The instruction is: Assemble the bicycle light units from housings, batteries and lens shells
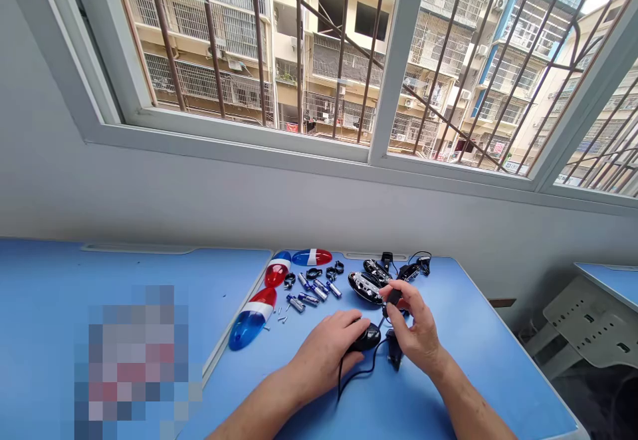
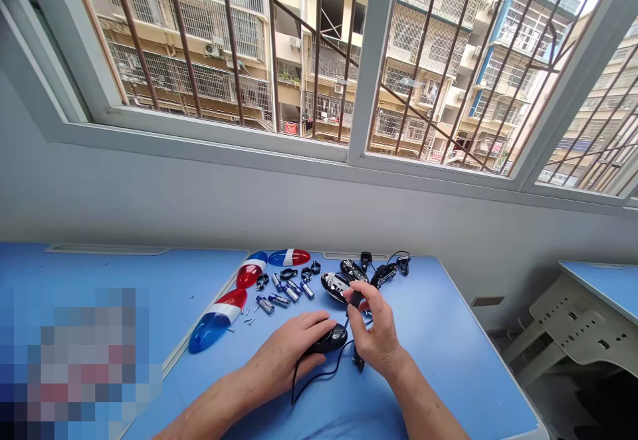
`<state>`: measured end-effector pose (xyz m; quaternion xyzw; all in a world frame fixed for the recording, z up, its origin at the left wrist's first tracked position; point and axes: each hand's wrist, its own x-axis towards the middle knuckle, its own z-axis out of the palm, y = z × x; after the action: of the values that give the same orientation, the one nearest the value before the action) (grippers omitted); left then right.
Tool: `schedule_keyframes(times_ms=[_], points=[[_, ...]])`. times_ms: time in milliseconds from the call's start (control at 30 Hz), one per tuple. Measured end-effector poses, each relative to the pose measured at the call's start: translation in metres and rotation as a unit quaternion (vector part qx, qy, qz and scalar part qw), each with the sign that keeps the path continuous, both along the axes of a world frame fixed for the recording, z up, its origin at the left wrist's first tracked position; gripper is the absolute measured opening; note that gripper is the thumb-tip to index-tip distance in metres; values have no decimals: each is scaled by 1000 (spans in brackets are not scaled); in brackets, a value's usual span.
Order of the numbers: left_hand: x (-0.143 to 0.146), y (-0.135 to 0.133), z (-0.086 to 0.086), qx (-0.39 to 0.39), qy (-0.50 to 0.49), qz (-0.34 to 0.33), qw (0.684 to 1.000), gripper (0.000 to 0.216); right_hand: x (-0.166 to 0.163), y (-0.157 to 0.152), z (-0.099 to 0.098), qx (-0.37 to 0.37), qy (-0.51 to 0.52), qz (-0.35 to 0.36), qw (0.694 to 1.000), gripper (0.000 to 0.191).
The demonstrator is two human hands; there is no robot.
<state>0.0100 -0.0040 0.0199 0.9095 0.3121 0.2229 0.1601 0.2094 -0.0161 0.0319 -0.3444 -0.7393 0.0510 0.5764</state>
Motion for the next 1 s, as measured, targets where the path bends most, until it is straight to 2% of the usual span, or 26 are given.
schedule_keyframes(times_ms=[233, 533, 1000], points=[[1, -1, 3, -10, 17, 5, 1000, 37, 2, 1, 2, 1, -12, 16, 1000, 42], [1, 0, 1, -5, 9, 4, 1000, 35, 1, 1, 2, -13, 9, -16, 1000, 38], [0, 7, -14, 4, -8, 31, 999, 34, 3, 0, 5, -17, 12, 0, 1000, 31]])
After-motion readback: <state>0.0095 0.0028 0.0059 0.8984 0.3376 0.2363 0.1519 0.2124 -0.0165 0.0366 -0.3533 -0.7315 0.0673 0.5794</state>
